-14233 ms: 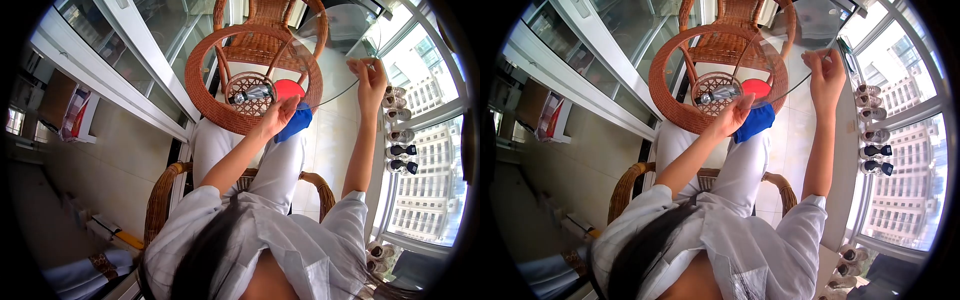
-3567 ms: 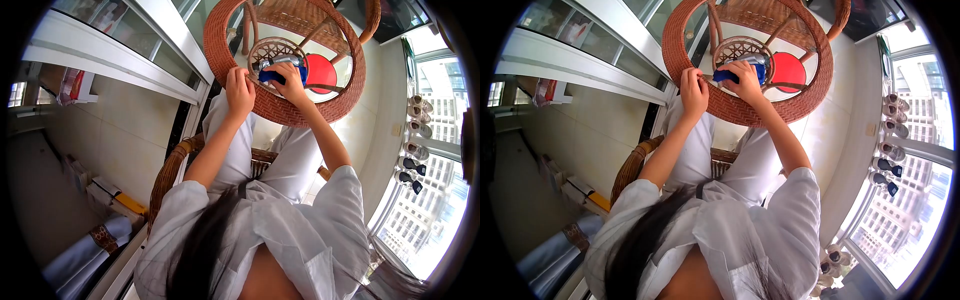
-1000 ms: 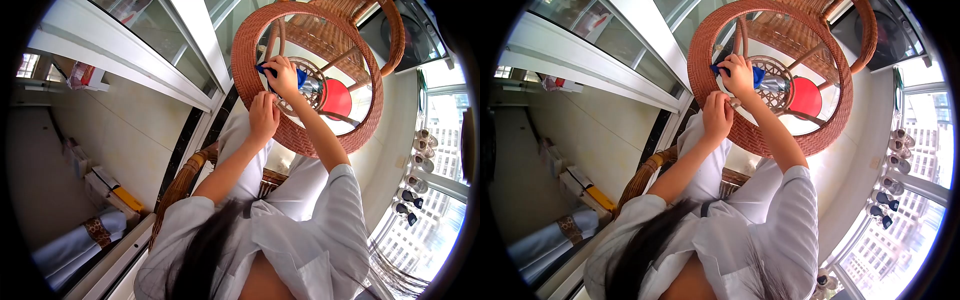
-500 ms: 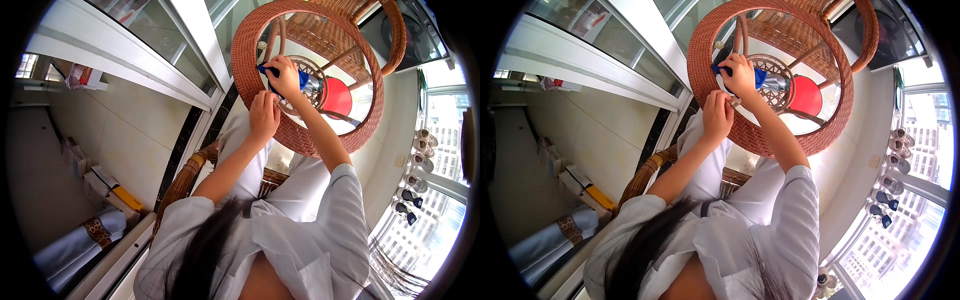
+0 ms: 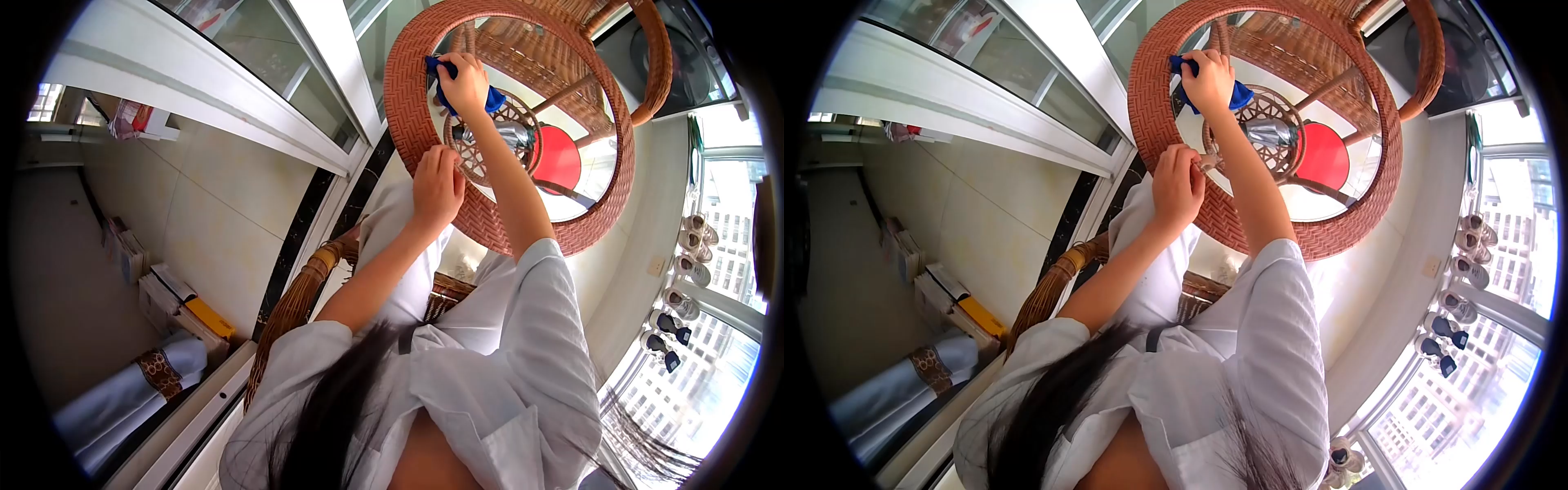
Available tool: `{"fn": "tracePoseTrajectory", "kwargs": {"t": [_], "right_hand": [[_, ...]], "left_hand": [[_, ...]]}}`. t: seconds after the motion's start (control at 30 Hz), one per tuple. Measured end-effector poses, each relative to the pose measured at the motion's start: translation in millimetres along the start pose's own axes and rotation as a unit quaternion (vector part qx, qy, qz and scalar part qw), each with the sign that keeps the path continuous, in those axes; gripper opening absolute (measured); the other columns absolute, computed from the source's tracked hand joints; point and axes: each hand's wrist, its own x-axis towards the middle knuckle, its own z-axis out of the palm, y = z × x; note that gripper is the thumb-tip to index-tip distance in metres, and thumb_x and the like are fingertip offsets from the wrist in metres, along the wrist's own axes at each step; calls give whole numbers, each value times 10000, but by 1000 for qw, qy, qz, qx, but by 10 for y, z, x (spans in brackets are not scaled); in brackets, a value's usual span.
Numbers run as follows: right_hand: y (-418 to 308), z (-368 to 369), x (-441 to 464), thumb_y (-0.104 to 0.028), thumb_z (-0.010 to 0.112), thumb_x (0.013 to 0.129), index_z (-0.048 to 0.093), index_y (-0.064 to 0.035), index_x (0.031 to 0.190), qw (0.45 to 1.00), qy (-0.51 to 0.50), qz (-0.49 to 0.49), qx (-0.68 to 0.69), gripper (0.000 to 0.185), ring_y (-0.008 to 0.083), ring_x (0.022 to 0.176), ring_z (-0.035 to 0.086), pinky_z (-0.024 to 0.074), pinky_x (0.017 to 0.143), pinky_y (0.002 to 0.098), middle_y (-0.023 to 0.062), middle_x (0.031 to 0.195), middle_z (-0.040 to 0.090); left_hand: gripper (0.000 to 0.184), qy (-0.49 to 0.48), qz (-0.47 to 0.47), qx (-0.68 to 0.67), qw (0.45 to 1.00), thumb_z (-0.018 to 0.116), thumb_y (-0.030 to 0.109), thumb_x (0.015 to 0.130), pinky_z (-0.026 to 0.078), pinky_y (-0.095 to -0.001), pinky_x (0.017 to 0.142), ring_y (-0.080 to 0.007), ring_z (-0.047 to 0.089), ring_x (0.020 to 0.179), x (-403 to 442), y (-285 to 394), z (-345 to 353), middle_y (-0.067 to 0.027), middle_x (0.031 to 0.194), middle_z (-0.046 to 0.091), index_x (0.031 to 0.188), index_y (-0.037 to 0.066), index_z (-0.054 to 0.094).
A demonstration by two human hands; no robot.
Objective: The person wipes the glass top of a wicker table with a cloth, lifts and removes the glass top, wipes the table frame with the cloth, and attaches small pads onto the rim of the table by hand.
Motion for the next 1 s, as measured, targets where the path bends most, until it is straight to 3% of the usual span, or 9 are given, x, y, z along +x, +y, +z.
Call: {"fn": "tracePoseTrajectory", "kwargs": {"t": [0.1,0.17,0.37,0.43,0.47,0.6,0.73,0.83,1.0], "right_hand": [[73,-35,53,-199,636,759,644,-128,851,996,-7,41,77,116,258,858,558,422,764,385,49,840,596],[99,-68,83,-185,627,771,633,-105,847,970,-3,157,187,110,267,846,560,436,745,383,75,832,596],[202,23,161,-144,615,767,646,-108,856,971,119,194,75,101,283,860,528,430,746,397,60,870,578],[232,30,154,-171,608,770,666,-143,876,992,110,49,-34,124,266,882,521,415,758,390,47,868,578],[234,45,141,-174,586,783,686,-213,914,993,92,38,-62,170,241,891,504,394,764,379,22,877,556],[224,-1,142,-112,545,793,685,-331,971,994,22,-18,-105,315,218,902,471,362,772,369,3,887,488],[203,-88,120,-74,484,791,663,-374,1038,982,-65,-91,-150,427,206,918,462,348,786,361,17,942,479],[229,-138,96,-108,485,815,649,-386,1062,977,-73,-139,-143,407,223,895,466,370,774,366,16,904,467],[170,-210,23,-148,509,829,654,-358,1064,980,-98,-110,-136,347,224,916,477,379,784,363,20,934,491]], "left_hand": [[192,-2,2,-4,1000,527,-48,697,412,-407,723,-317,495,836,0,-5,4,-121,880,486,856,38,462],[193,-4,1,-4,1000,527,-48,697,412,-406,723,-317,495,836,-7,-13,9,-121,880,486,857,38,462],[216,-15,-3,-5,1000,542,-44,677,413,-404,727,-319,494,842,4,-5,-18,-121,888,487,859,41,462],[225,-14,-2,-7,1000,546,-44,669,413,-404,728,-320,494,843,8,-1,-16,-121,891,487,859,42,462],[233,-11,-5,-7,1000,549,-47,663,414,-404,729,-321,494,845,5,6,-16,-121,893,486,860,43,462],[245,-4,0,-5,1000,549,-57,652,415,-403,726,-320,493,842,-3,0,-3,-120,893,486,857,46,463],[244,0,1,-4,1000,550,-56,651,416,-404,721,-316,494,832,3,-17,5,-117,884,487,853,47,464],[240,-5,2,-10,1000,551,-55,651,416,-406,716,-313,494,821,-10,-6,-5,-112,875,488,850,47,464],[237,5,6,-3,1000,548,-58,655,414,-407,709,-313,493,811,-12,-7,10,-112,871,488,850,47,464]]}}
